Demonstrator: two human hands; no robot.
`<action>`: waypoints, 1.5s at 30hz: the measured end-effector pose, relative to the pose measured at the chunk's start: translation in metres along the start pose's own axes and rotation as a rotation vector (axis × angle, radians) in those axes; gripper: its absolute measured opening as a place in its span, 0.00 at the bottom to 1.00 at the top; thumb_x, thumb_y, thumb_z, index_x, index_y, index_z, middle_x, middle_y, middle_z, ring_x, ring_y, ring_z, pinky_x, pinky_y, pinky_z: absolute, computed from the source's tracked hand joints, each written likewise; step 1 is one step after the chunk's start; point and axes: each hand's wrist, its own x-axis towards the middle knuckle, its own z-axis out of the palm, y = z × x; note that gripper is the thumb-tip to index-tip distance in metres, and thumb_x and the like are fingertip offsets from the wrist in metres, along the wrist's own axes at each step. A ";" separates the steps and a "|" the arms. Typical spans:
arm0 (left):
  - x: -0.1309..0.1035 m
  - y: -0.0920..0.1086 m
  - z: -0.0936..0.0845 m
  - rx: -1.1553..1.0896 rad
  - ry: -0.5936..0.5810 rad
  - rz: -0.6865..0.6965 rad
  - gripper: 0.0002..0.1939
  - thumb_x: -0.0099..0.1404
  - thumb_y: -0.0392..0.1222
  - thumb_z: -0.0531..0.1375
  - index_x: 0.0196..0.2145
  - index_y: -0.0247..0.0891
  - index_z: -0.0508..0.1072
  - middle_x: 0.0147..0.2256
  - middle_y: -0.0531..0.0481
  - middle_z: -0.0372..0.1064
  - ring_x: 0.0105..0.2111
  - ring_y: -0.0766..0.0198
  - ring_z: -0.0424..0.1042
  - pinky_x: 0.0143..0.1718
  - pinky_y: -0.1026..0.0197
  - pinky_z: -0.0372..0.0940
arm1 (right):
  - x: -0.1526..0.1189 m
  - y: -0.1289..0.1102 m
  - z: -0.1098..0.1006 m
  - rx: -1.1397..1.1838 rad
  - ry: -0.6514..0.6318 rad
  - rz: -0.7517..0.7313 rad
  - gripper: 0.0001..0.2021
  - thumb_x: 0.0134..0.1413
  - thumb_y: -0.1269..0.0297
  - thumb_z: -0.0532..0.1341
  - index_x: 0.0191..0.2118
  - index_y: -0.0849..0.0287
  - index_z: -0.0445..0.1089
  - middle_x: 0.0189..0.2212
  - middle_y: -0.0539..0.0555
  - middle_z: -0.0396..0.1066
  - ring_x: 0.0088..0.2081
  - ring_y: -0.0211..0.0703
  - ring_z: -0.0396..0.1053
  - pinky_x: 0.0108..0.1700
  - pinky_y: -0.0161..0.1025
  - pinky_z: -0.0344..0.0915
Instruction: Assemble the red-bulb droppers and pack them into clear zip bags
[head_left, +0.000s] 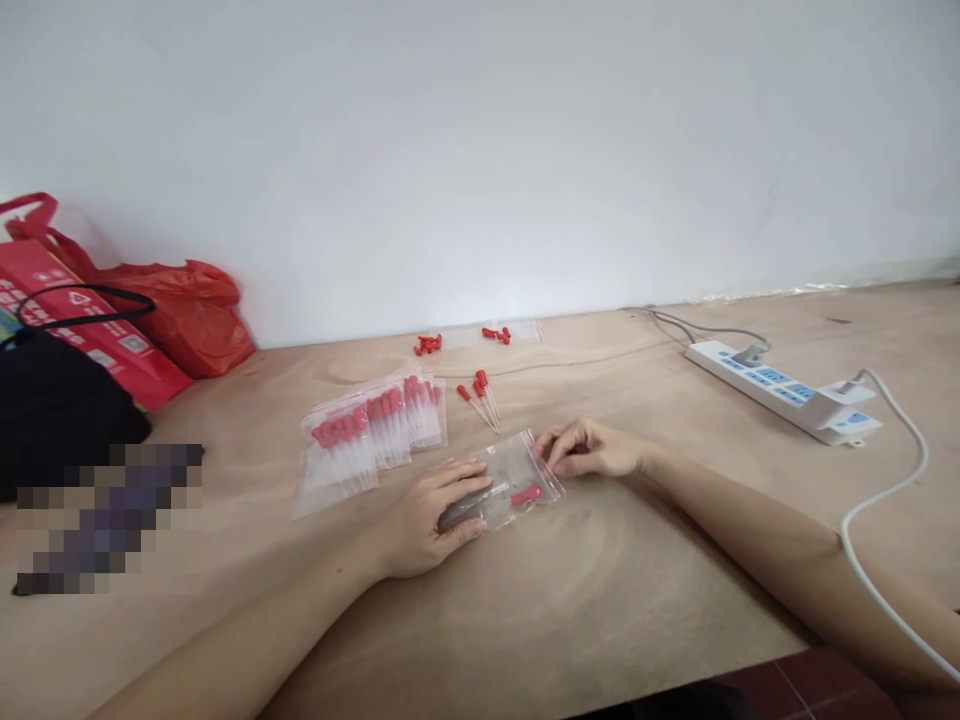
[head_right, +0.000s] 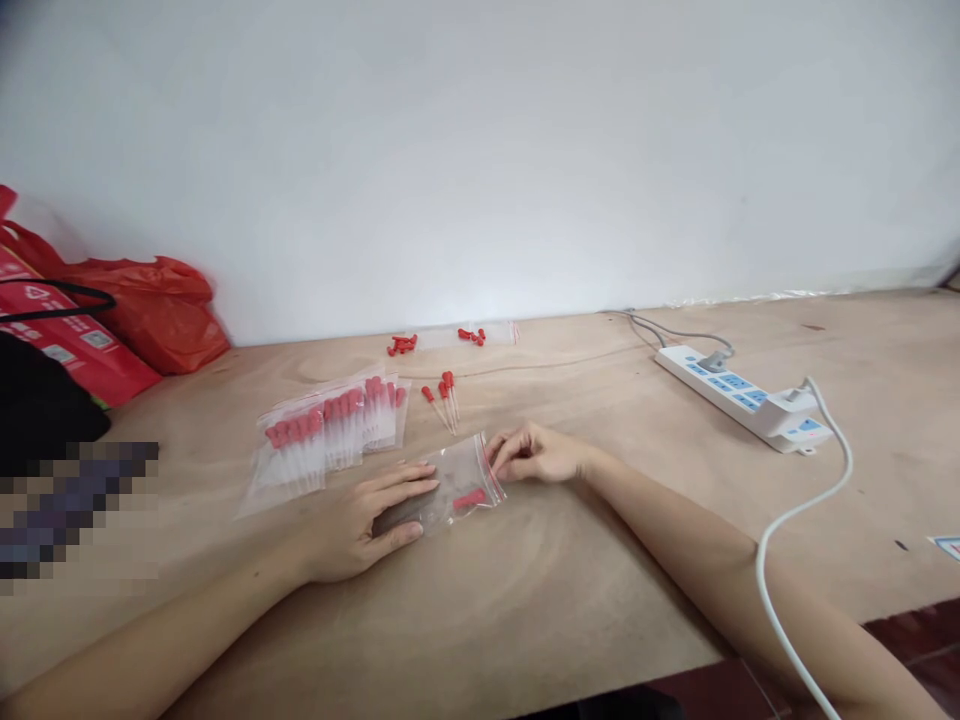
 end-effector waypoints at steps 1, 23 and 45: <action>0.000 0.000 0.000 0.000 -0.001 -0.003 0.22 0.62 0.48 0.52 0.53 0.40 0.61 0.55 0.46 0.55 0.56 0.58 0.53 0.57 0.49 0.49 | 0.005 0.005 -0.003 0.018 0.070 0.039 0.12 0.44 0.56 0.61 0.27 0.63 0.72 0.33 0.54 0.68 0.35 0.38 0.66 0.38 0.37 0.62; -0.002 0.004 -0.003 -0.040 -0.002 -0.009 0.21 0.61 0.46 0.53 0.51 0.38 0.63 0.55 0.45 0.56 0.55 0.57 0.54 0.56 0.48 0.49 | 0.133 0.011 0.006 -0.919 0.352 0.531 0.15 0.53 0.65 0.49 0.47 0.63 0.59 0.41 0.66 0.67 0.41 0.53 0.67 0.39 0.43 0.60; -0.002 -0.001 -0.001 -0.032 -0.031 -0.016 0.22 0.62 0.49 0.51 0.53 0.43 0.60 0.56 0.48 0.54 0.57 0.57 0.52 0.57 0.47 0.47 | 0.052 0.047 -0.045 -0.646 0.638 0.405 0.20 0.55 0.67 0.45 0.54 0.60 0.54 0.43 0.58 0.67 0.43 0.43 0.65 0.44 0.39 0.59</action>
